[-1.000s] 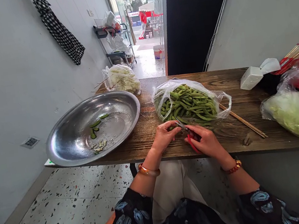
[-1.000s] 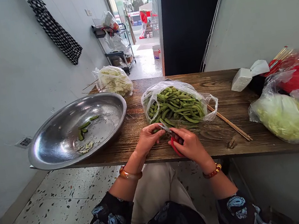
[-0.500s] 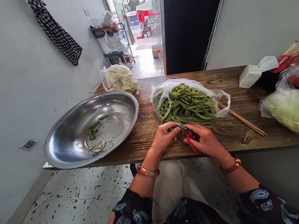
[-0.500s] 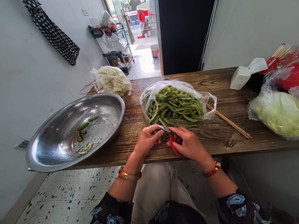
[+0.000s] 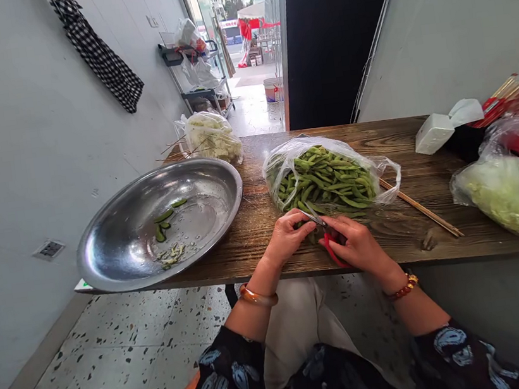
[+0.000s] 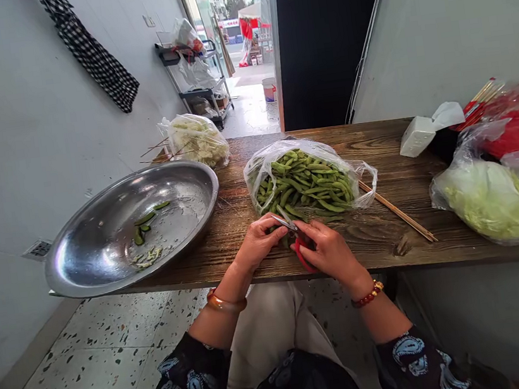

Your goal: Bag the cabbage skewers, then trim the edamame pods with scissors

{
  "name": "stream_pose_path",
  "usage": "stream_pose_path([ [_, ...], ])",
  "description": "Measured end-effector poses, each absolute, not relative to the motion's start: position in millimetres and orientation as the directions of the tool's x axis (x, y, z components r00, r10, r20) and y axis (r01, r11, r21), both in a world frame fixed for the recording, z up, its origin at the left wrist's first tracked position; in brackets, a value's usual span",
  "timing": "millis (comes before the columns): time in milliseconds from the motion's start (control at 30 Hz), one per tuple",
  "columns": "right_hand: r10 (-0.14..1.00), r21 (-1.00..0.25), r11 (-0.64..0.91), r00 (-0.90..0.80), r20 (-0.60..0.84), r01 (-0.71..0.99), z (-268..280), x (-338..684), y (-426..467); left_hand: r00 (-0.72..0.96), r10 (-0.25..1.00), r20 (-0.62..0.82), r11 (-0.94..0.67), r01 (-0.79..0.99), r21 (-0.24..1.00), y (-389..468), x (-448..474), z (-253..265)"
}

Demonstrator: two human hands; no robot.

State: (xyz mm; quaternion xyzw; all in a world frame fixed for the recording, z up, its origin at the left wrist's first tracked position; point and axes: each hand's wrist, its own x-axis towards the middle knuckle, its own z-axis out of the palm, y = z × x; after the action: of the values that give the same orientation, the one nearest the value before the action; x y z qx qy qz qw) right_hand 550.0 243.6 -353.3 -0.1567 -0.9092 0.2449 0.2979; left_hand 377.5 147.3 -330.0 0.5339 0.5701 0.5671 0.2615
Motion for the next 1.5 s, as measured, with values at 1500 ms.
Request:
stream_pose_path([
  [1500,0.527,-0.636,0.760,-0.699,0.483,0.134,-351,549,247,-0.466,0.884,0.030,-0.122,-0.167,0.978,144,382,-327],
])
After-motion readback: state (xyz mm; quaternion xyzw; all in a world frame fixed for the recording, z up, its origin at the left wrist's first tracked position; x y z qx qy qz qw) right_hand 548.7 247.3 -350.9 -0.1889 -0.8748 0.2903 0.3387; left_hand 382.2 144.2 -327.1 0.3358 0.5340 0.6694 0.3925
